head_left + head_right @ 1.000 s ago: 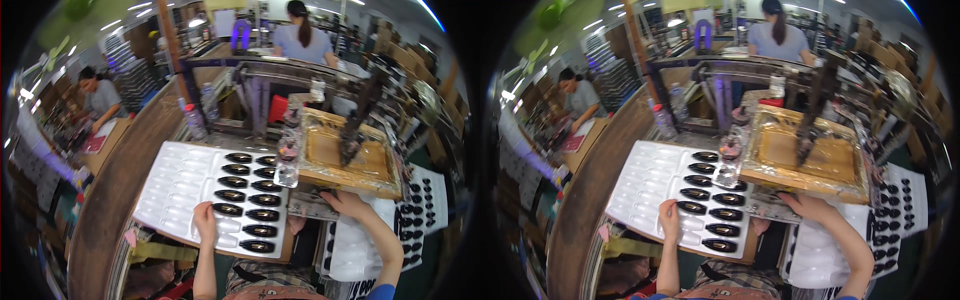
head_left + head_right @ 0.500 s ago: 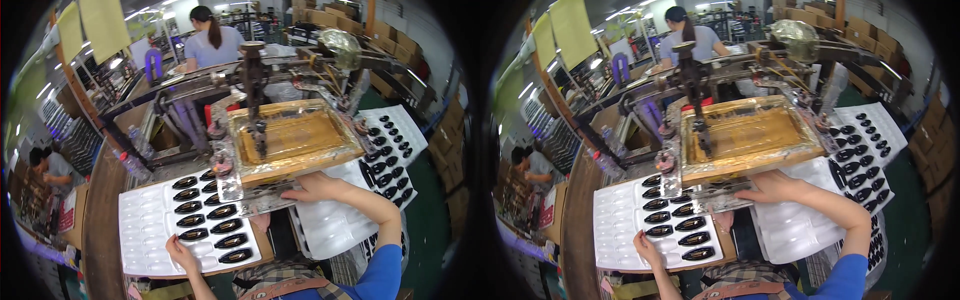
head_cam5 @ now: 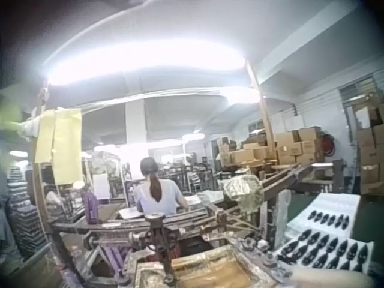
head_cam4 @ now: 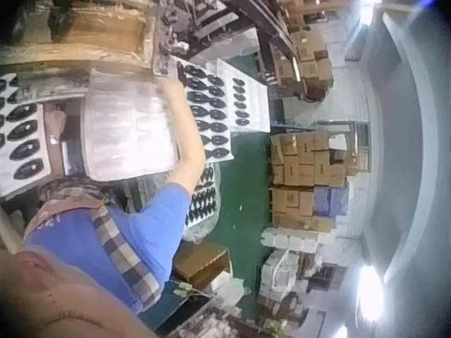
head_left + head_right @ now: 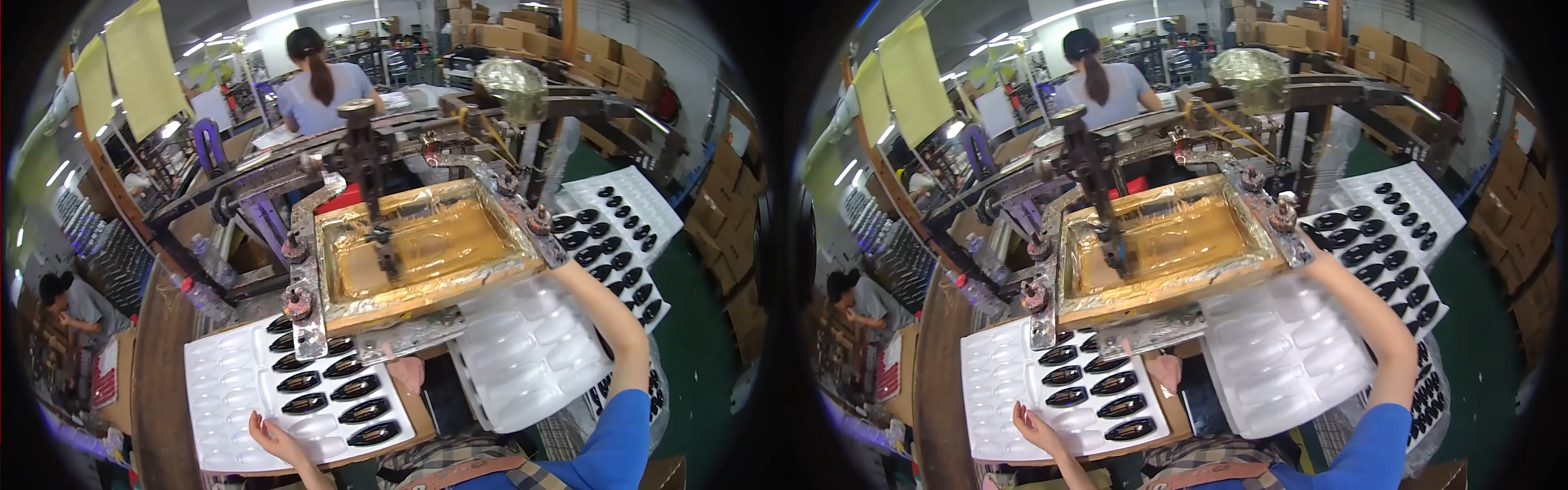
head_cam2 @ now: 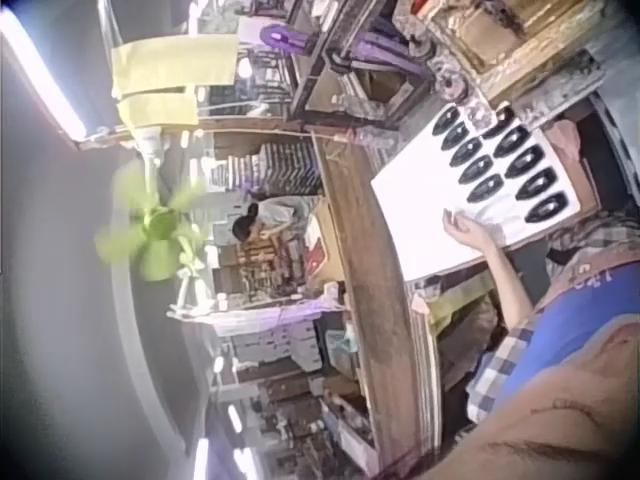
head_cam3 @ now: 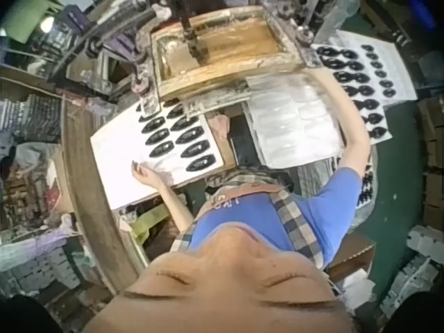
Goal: Manually positioning small black objects into a tray for screen printing and then using a printing press to apply a logo.
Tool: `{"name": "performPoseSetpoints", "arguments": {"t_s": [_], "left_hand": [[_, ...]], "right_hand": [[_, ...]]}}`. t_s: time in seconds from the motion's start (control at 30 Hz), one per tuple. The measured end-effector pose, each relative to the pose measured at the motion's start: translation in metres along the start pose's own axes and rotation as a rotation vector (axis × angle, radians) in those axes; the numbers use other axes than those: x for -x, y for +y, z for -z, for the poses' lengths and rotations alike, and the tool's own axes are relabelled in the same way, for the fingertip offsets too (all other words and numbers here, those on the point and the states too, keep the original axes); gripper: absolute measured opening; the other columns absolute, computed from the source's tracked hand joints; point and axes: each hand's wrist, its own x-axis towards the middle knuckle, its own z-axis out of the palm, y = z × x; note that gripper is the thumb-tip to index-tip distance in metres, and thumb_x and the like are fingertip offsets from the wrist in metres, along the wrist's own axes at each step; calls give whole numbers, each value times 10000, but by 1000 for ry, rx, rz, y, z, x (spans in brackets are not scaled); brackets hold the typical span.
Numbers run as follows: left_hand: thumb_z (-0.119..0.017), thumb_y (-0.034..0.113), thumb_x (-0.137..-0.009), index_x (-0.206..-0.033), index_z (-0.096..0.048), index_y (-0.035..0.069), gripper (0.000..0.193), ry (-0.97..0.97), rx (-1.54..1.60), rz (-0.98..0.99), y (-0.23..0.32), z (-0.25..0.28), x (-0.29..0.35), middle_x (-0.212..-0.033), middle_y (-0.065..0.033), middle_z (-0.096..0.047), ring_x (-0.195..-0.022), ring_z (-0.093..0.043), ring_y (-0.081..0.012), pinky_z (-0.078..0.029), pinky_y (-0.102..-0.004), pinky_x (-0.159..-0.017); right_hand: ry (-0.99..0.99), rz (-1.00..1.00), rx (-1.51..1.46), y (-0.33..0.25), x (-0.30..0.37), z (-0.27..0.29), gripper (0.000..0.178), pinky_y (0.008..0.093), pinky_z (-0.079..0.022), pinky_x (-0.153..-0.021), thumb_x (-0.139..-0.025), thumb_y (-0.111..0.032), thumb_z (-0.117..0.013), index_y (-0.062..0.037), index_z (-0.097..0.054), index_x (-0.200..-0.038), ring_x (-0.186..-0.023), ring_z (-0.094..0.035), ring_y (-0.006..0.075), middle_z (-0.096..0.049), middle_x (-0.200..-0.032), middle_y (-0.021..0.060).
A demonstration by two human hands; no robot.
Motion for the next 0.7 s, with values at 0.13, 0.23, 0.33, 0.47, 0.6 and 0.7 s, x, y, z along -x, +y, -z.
{"name": "performPoseSetpoints", "arguments": {"t_s": [0.13,0.23,0.33,0.47,0.6,0.7], "left_hand": [[-425,27,-871,-1095,-481,-37,240,-27,169,-80,63,-13,-15,-1070,-130,-523,-984,-497,-193,-382,-296,-864],[-444,-3,-842,-986,-537,-32,174,-144,189,-280,121,-36,-22,-1015,-129,-546,-1000,-492,-214,-375,-296,-871],[-486,-10,-808,-955,-548,-24,161,-329,265,-341,168,-70,-15,-1001,-138,-548,-950,-497,-246,-386,-332,-831],[-495,59,-746,-951,-553,-27,229,-694,254,-388,172,-120,-26,-910,-211,-589,-892,-562,-331,-430,-359,-757],[-489,55,-802,-983,-555,-14,205,-711,113,-498,162,-158,-25,-941,-140,-604,-891,-562,-205,-435,-319,-775],[-501,54,-803,-982,-559,-13,200,-732,295,-334,170,-163,-33,-941,-126,-605,-884,-563,-192,-436,-302,-772]], "right_hand": [[29,-11,228,-8,-6,12,276,374,-409,-785,-634,-53,-559,2,-537,-904,-921,-473,302,-498,-922,149],[79,-43,432,-19,-8,13,260,358,-442,-696,-626,-67,-609,-1,-532,-865,-849,-505,282,-498,-891,137],[45,-173,218,-39,4,29,378,373,-461,-644,-642,-153,-700,-9,-501,-930,-749,-564,312,-523,-953,174],[-95,-408,-211,-84,11,59,439,336,-456,-633,-655,-162,-697,-38,-492,-1022,-713,-570,270,-539,-983,151],[-58,-123,-510,-108,17,65,596,282,-440,-660,-646,-190,-719,-68,-441,-1159,-907,-530,208,-485,-1140,121],[-45,34,-568,-119,11,57,669,284,-433,-734,-641,-217,-736,-56,-409,-1202,-1099,-428,222,-389,-1259,117]]}}
